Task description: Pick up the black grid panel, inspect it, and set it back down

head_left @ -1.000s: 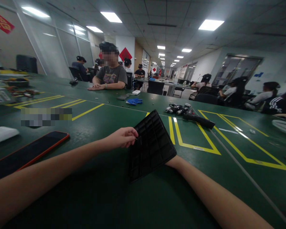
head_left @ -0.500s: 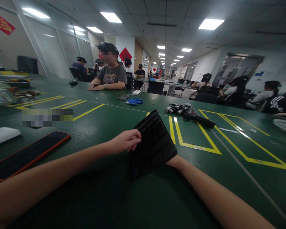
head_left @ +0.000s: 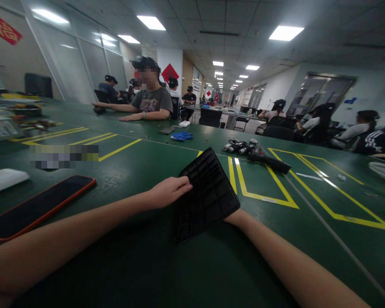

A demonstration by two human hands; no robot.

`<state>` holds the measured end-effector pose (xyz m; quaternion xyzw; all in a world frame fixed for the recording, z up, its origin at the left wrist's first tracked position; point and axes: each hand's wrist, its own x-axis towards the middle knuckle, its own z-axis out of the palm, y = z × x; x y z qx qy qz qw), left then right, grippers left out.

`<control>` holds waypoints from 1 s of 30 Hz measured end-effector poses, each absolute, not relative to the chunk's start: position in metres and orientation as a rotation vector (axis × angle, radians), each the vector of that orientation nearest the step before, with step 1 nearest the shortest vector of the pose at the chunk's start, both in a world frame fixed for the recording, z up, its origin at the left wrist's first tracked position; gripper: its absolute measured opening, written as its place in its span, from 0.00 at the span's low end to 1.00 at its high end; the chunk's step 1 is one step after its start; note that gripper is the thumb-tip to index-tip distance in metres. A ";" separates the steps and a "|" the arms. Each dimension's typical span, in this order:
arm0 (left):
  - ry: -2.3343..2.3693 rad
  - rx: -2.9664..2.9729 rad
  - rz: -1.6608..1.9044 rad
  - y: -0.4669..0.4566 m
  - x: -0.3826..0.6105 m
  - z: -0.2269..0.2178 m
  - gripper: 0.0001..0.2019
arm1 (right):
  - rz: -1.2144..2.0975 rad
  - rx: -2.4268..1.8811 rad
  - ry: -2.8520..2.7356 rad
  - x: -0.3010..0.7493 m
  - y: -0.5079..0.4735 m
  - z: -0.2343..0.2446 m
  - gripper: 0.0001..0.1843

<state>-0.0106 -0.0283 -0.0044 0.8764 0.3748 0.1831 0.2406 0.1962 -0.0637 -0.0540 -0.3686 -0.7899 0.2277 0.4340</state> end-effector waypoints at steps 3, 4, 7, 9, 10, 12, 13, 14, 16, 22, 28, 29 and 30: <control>1.067 2.447 0.521 -0.026 -0.009 -0.007 0.17 | 0.578 -0.923 -1.970 0.196 -0.063 -0.055 0.26; 1.065 2.455 0.531 -0.026 -0.008 -0.007 0.17 | 0.574 -0.924 -1.981 0.196 -0.063 -0.055 0.26; 0.998 2.355 0.571 -0.024 -0.009 -0.006 0.13 | 0.553 -0.938 -2.006 0.196 -0.064 -0.054 0.24; 0.981 2.085 0.604 -0.022 -0.010 -0.005 0.09 | 0.535 -0.949 -2.033 0.196 -0.064 -0.053 0.22; 0.976 1.904 0.621 -0.021 -0.011 -0.005 0.07 | 0.525 -0.945 -2.052 0.196 -0.064 -0.053 0.21; 0.954 1.577 0.642 -0.019 -0.011 -0.005 0.06 | 0.507 -0.908 -2.084 0.197 -0.064 -0.053 0.22; 0.949 1.485 0.639 -0.018 -0.011 -0.006 0.07 | 0.502 -0.894 -2.084 0.197 -0.064 -0.054 0.23; 0.952 1.464 0.625 -0.019 -0.011 -0.007 0.08 | 0.500 -0.889 -2.072 0.197 -0.063 -0.056 0.24; 0.983 1.625 0.576 -0.022 -0.012 -0.009 0.13 | 0.502 -0.907 -2.023 0.198 -0.062 -0.061 0.26; 1.128 2.494 0.478 -0.040 -0.013 -0.009 0.25 | 0.519 -1.000 -2.030 0.206 -0.056 -0.075 0.27; 1.576 2.666 0.553 -0.013 -0.033 0.005 0.23 | 0.269 -1.392 -2.212 0.234 -0.048 -0.041 0.25; 1.704 2.631 0.539 -0.003 -0.040 0.009 0.24 | 0.187 -1.536 -2.162 0.242 -0.047 -0.034 0.26; 1.833 2.587 0.522 0.007 -0.048 0.012 0.24 | 0.102 -1.681 -2.097 0.250 -0.046 -0.027 0.26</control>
